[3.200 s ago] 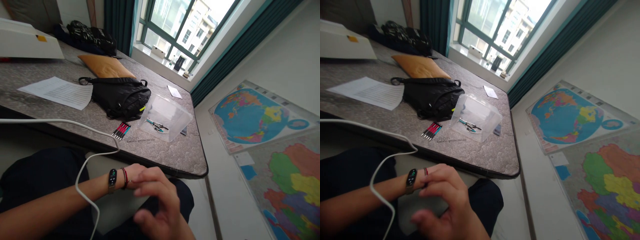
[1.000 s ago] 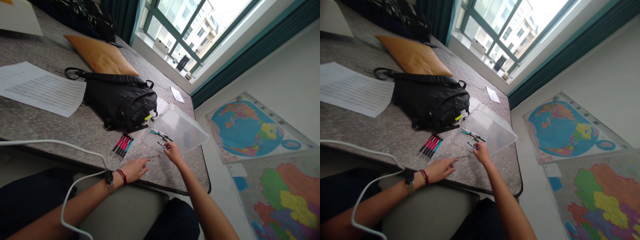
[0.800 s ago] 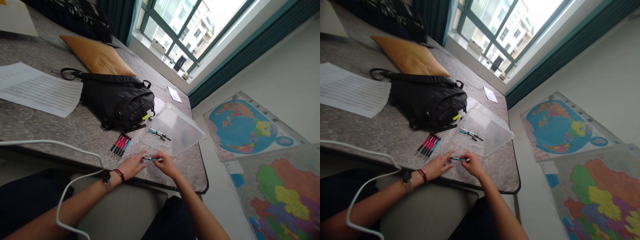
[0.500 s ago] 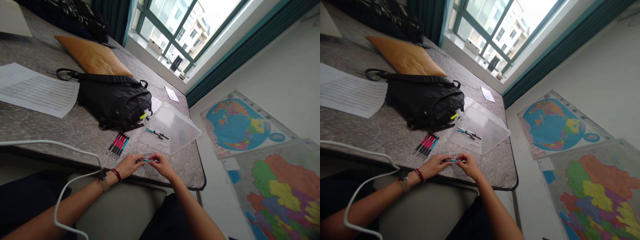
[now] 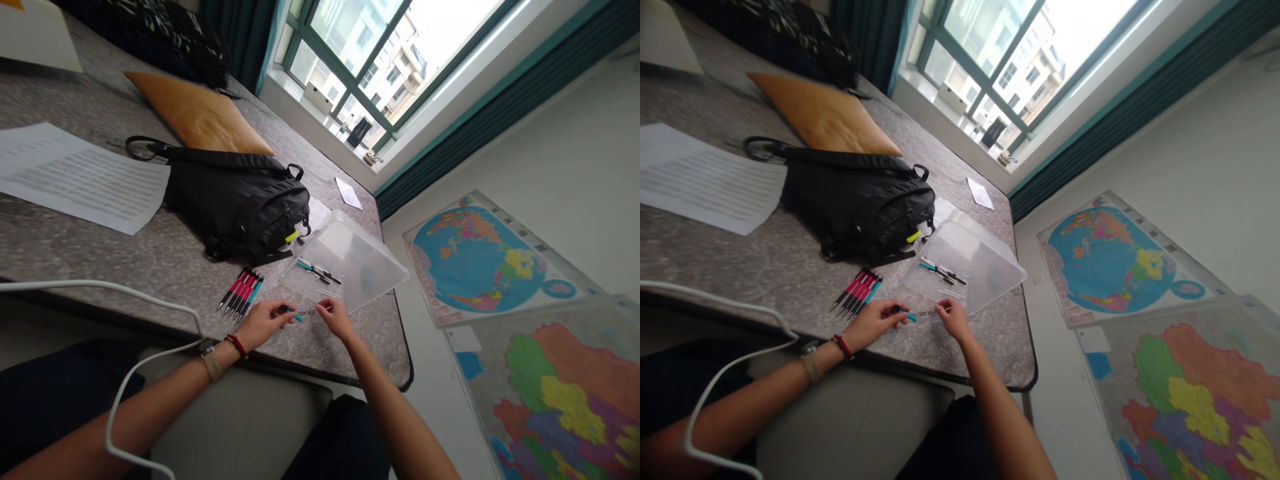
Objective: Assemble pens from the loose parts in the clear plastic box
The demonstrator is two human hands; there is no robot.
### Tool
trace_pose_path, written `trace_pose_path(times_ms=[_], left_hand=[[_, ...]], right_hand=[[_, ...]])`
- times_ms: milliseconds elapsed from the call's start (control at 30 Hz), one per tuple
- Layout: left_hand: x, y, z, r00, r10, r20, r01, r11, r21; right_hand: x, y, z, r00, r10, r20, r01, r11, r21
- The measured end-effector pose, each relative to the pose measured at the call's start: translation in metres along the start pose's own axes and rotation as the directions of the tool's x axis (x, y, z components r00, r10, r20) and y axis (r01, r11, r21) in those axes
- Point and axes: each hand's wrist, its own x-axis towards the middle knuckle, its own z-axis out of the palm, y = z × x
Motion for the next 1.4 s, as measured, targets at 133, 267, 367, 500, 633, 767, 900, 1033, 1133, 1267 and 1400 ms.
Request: trace_pose_path(times_ms=[133, 267, 367, 500, 633, 767, 900, 1033, 1133, 1267, 1400], left_hand=[[0.002, -0.001, -0.001, 1.000, 0.011, -0.008, -0.011, 1.000, 0.016], [0.003, 0.000, -0.002, 1.000, -0.012, 0.006, 0.012, 1.000, 0.024], [0.005, 0.000, -0.002, 0.998, -0.059, 0.014, 0.060, 0.998, -0.028], [0.006, -0.001, -0.003, 0.996, -0.091, 0.004, 0.091, 0.995, -0.028], [0.008, -0.002, -0.003, 0.996, -0.095, 0.002, 0.095, 0.995, -0.004], [0.008, -0.006, -0.003, 0.995, -0.095, 0.005, 0.095, 0.995, 0.012], [0.008, -0.010, -0.002, 0.993, -0.117, 0.011, 0.117, 0.992, 0.050], [0.006, -0.011, 0.000, 0.994, -0.109, 0.021, 0.105, 0.986, 0.130], [0.004, -0.010, 0.002, 0.998, -0.062, 0.012, 0.057, 0.971, 0.231], [0.003, -0.010, 0.005, 0.999, -0.038, 0.036, 0.027, 0.963, 0.268], [0.004, -0.013, 0.005, 0.998, -0.038, 0.054, 0.020, 0.957, 0.290]], right_hand=[[0.035, 0.010, -0.020, 1.000, 0.025, -0.015, -0.029, 0.870, -0.491], [0.058, 0.009, -0.029, 0.998, 0.045, 0.049, -0.007, 0.801, -0.598], [0.067, 0.008, -0.029, 0.993, 0.070, 0.098, 0.010, 0.763, -0.646], [0.074, 0.010, -0.029, 0.983, 0.113, 0.143, 0.019, 0.716, -0.698], [0.078, 0.013, -0.032, 0.972, 0.153, 0.180, 0.027, 0.684, -0.729], [0.081, 0.016, -0.037, 0.961, 0.183, 0.209, 0.032, 0.673, -0.739], [0.082, 0.017, -0.040, 0.960, 0.186, 0.211, 0.029, 0.681, -0.732], [0.083, 0.017, -0.041, 0.971, 0.169, 0.170, 0.003, 0.702, -0.712], [0.086, 0.017, -0.044, 0.983, 0.131, 0.127, -0.009, 0.731, -0.683], [0.095, 0.013, -0.046, 0.996, 0.055, 0.071, 0.004, 0.767, -0.642], [0.106, 0.005, -0.044, 0.997, 0.008, 0.076, 0.041, 0.783, -0.621]])
